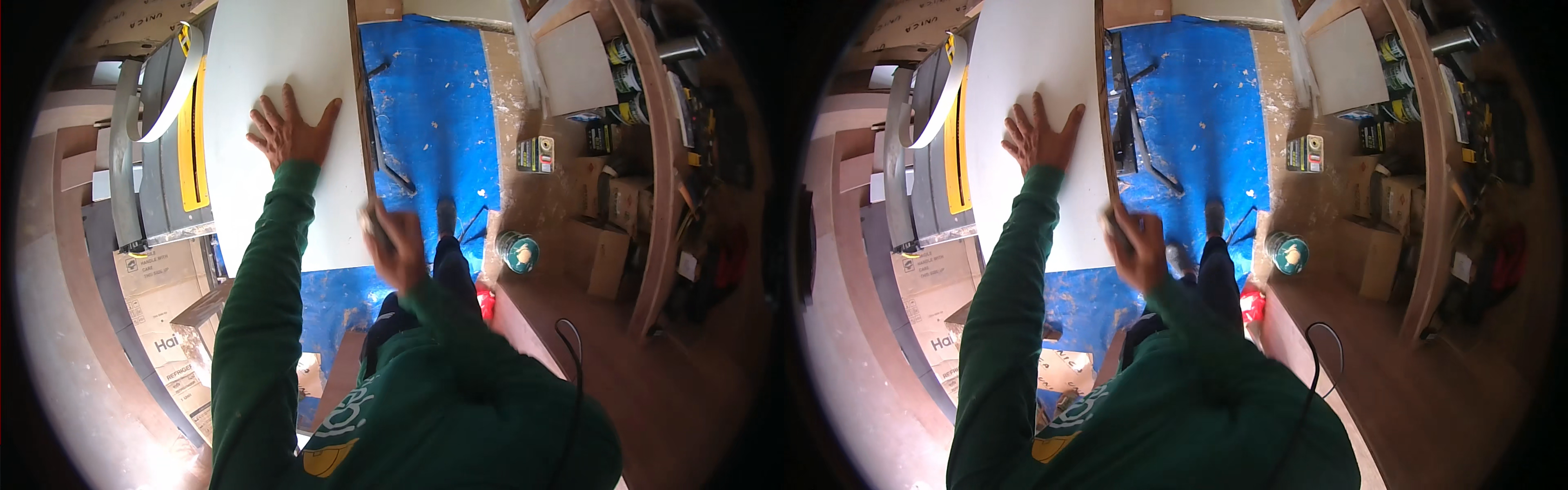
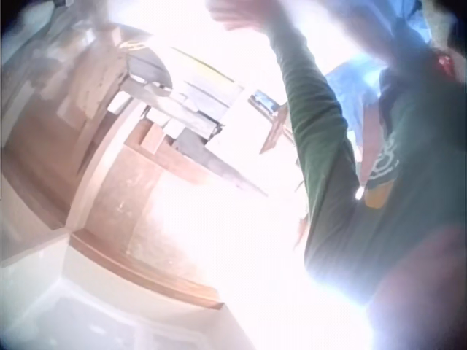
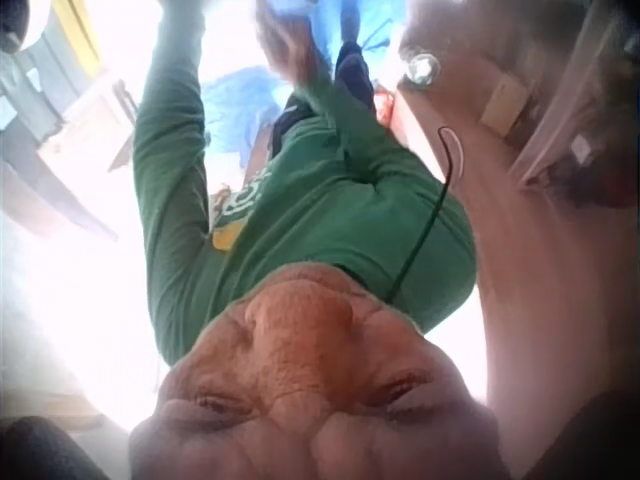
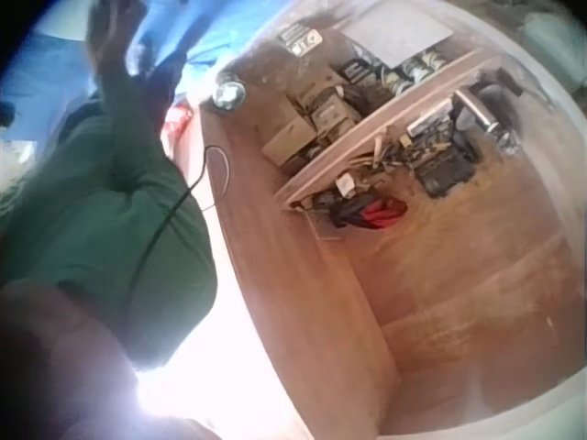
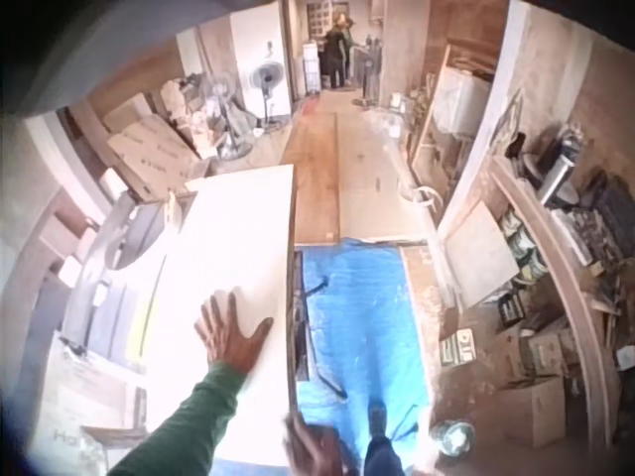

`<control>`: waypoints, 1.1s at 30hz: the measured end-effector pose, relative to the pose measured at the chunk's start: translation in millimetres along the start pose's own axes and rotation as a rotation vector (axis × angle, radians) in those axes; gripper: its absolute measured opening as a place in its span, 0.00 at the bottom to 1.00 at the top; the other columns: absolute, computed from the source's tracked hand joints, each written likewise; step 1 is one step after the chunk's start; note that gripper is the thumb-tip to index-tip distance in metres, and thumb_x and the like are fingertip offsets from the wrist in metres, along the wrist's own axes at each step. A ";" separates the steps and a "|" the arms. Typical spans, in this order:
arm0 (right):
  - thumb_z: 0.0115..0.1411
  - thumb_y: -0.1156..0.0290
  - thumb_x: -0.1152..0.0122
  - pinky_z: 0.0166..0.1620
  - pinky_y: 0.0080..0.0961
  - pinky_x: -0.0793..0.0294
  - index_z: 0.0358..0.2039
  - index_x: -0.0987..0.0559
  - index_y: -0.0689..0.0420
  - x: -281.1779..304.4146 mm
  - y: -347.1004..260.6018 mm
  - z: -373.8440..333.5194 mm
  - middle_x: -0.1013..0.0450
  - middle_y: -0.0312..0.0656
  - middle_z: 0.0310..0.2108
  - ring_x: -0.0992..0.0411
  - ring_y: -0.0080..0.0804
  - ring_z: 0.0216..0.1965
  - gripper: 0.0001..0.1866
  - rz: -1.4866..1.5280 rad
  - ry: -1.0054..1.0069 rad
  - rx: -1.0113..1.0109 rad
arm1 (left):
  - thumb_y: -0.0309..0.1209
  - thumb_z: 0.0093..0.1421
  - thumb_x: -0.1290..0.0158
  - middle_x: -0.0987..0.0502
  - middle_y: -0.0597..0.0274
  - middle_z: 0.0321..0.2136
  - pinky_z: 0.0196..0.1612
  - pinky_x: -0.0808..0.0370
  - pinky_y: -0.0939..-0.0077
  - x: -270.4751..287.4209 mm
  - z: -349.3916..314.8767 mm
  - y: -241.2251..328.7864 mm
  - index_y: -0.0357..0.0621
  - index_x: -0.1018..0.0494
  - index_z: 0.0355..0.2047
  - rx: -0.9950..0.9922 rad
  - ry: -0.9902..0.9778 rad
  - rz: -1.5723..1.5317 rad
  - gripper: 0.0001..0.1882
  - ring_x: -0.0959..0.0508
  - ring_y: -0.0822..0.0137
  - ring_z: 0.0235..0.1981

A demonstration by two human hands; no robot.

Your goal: The person trims a white laminate strip with a utility knife and then sands the edge of a white board using a sanding block.

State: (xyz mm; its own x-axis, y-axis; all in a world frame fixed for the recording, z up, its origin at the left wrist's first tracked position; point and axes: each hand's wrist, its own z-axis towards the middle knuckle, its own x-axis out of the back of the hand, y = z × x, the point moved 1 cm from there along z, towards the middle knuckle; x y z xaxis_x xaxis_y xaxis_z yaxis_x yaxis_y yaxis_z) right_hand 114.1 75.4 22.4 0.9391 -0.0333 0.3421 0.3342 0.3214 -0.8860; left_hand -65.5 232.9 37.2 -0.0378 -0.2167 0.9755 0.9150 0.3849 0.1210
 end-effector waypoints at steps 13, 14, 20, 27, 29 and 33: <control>0.53 0.74 0.35 0.42 0.35 0.33 0.55 0.28 0.61 8.0 2.4 -43.9 0.29 0.48 0.37 0.34 0.40 0.37 0.28 0.179 0.033 -0.175 | 0.71 0.49 0.55 0.51 0.40 0.65 0.63 0.63 0.35 -3.3 3.4 0.1 0.51 0.46 0.65 0.002 -0.010 0.044 0.51 0.57 0.38 0.67; 0.53 0.75 0.35 0.42 0.35 0.33 0.54 0.28 0.62 1.5 7.6 -17.4 0.29 0.47 0.35 0.33 0.40 0.37 0.27 0.116 0.050 -0.089 | 0.71 0.49 0.55 0.51 0.40 0.65 0.63 0.63 0.35 -3.5 1.7 0.0 0.51 0.46 0.65 0.005 -0.020 0.042 0.51 0.57 0.38 0.67; 0.54 0.69 0.35 0.40 0.36 0.35 0.51 0.25 0.57 -32.4 59.3 141.4 0.30 0.49 0.35 0.35 0.42 0.36 0.23 -0.020 0.160 0.005 | 0.70 0.50 0.55 0.52 0.41 0.65 0.64 0.63 0.37 -2.4 5.1 14.0 0.51 0.47 0.66 -0.005 -0.043 0.023 0.51 0.57 0.40 0.67; 0.53 0.76 0.36 0.42 0.32 0.31 0.55 0.29 0.64 13.1 -7.4 -36.4 0.32 0.47 0.36 0.31 0.39 0.38 0.27 0.051 -0.008 -0.050 | 0.70 0.49 0.55 0.52 0.40 0.65 0.64 0.64 0.36 -1.0 2.2 0.5 0.51 0.47 0.66 0.027 -0.035 0.051 0.51 0.57 0.39 0.67; 0.53 0.75 0.36 0.43 0.33 0.32 0.54 0.27 0.62 -0.5 9.6 5.1 0.32 0.47 0.36 0.32 0.40 0.38 0.26 0.049 0.071 0.004 | 0.70 0.49 0.55 0.52 0.40 0.65 0.64 0.64 0.36 -1.5 2.5 4.5 0.51 0.47 0.66 0.012 -0.042 0.042 0.51 0.58 0.39 0.68; 0.54 0.70 0.36 0.42 0.35 0.33 0.52 0.26 0.58 -28.6 50.4 145.2 0.32 0.49 0.35 0.34 0.42 0.37 0.23 0.046 0.112 -0.036 | 0.70 0.50 0.55 0.51 0.40 0.65 0.64 0.63 0.36 -4.5 4.1 14.5 0.51 0.47 0.66 -0.017 -0.015 0.017 0.51 0.58 0.39 0.68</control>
State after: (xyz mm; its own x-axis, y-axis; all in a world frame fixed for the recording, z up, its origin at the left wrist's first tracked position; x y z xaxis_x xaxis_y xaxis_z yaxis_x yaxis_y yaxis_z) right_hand 92.4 229.9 13.3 0.9559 -0.1255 0.2655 0.2913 0.2904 -0.9115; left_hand -53.7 243.1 35.3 -0.0282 -0.1971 0.9800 0.9223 0.3730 0.1016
